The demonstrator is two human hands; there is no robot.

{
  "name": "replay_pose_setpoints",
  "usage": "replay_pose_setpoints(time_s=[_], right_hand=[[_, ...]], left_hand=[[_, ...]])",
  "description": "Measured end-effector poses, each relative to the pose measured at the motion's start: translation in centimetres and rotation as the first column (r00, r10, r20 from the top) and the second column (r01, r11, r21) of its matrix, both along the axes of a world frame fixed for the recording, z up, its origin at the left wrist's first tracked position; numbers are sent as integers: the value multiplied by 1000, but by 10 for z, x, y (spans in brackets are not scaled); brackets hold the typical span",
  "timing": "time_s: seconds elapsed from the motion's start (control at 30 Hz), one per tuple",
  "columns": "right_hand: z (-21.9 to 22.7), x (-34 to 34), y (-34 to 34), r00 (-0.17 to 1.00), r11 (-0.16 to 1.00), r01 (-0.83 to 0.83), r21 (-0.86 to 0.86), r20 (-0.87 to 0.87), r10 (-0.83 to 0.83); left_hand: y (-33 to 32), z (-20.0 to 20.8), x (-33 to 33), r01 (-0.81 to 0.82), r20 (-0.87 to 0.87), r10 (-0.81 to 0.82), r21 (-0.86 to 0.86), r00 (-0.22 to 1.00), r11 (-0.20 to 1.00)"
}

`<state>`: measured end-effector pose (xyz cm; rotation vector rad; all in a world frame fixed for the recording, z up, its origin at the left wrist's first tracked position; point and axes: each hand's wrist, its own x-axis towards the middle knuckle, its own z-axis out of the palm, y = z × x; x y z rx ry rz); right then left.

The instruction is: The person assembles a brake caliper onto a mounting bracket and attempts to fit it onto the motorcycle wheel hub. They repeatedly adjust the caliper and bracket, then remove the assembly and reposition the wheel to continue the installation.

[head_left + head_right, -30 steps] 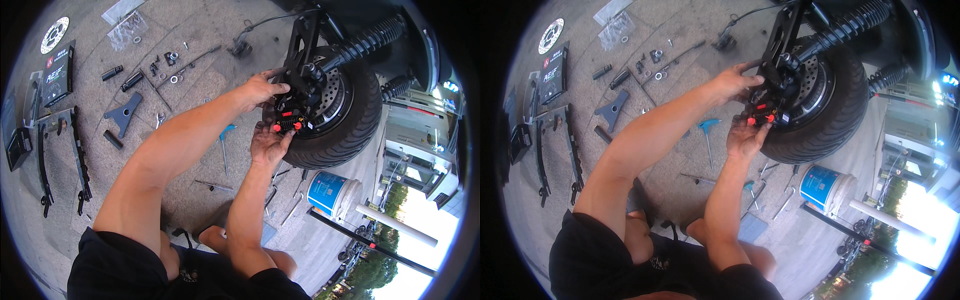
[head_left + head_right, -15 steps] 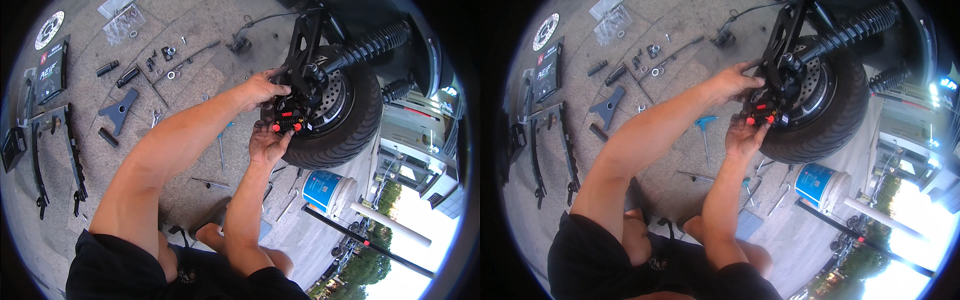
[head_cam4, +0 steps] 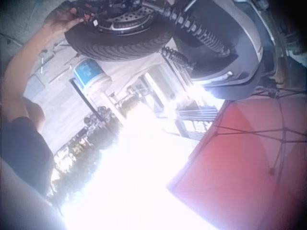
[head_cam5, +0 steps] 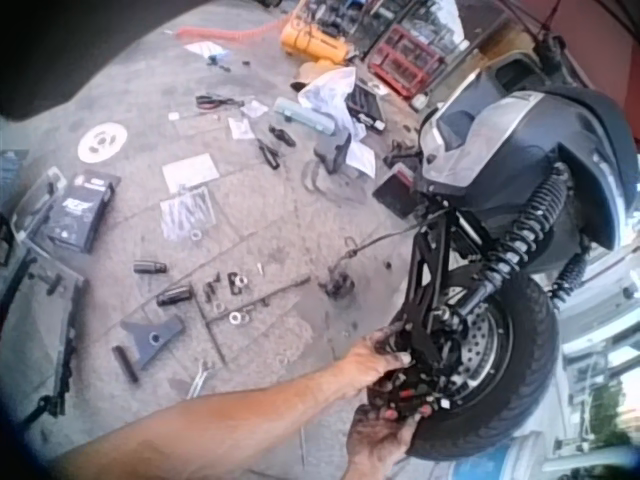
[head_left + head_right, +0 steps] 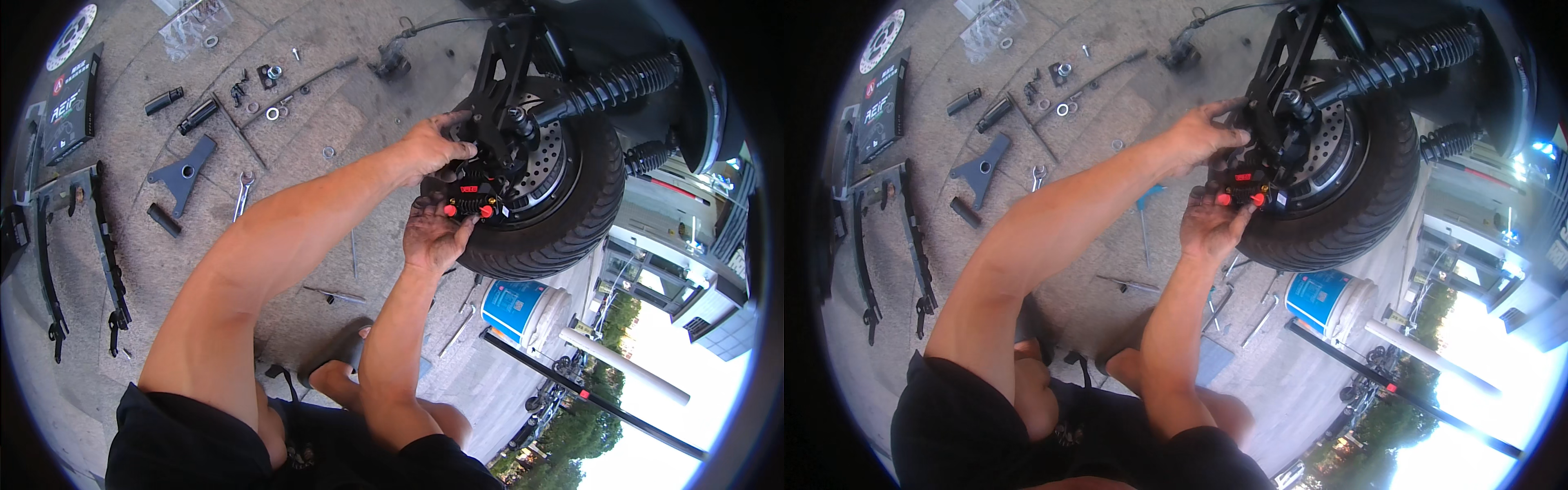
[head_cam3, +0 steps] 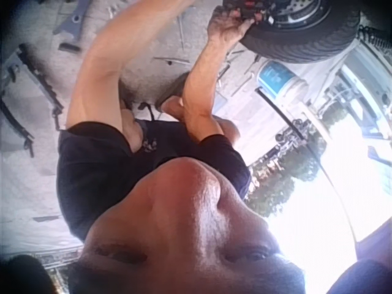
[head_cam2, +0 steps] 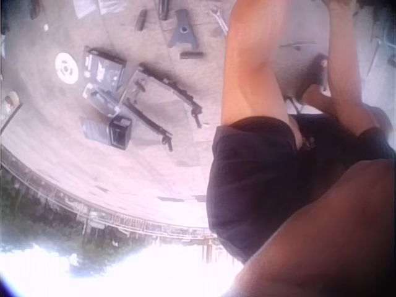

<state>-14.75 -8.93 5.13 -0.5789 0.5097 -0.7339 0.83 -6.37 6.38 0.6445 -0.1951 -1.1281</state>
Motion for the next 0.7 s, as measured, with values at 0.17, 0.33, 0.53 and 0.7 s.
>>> replay_pose_setpoints(time_s=[0.17,0.33,0.53,0.7], right_hand=[[2,-1,2,1000,1000,-8,13,-6,8],[2,0,4,998,999,44,15,-39,-43],[0,1,2,999,999,41,22,-14,-41],[2,3,6,1000,998,25,-50,12,-24]], left_hand=[[-3,-5,-2,13,-118,-21,-67,993,998],[3,-1,0,61,-106,-63,-18,992,998],[6,2,6,54,-14,-54,-8,998,998],[1,-8,2,45,-126,-62,-130,990,990]])
